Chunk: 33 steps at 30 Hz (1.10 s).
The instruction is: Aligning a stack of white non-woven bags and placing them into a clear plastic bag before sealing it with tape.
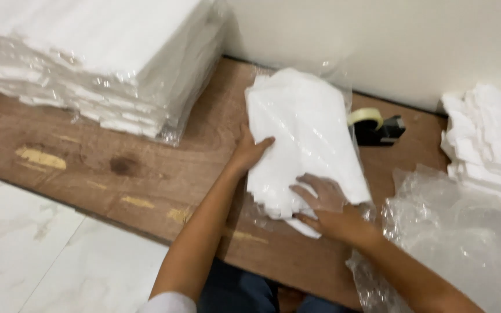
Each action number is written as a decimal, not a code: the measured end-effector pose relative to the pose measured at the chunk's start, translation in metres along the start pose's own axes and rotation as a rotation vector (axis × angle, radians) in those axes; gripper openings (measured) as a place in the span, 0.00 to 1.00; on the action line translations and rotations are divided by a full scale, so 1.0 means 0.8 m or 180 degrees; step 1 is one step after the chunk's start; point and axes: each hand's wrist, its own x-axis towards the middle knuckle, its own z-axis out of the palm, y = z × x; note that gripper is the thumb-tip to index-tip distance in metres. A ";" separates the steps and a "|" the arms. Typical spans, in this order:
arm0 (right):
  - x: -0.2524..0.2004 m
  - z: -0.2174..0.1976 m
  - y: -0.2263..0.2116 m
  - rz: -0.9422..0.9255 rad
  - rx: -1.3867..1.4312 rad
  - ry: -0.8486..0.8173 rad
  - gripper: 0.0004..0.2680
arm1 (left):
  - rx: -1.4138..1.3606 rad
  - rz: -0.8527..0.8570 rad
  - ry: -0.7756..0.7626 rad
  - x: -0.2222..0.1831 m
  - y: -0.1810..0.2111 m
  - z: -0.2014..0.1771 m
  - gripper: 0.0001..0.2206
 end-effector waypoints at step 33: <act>0.032 0.118 0.041 -0.0137 -0.0937 0.2073 0.20 | 0.2468 0.1484 -0.0785 -0.031 -0.009 -0.013 0.37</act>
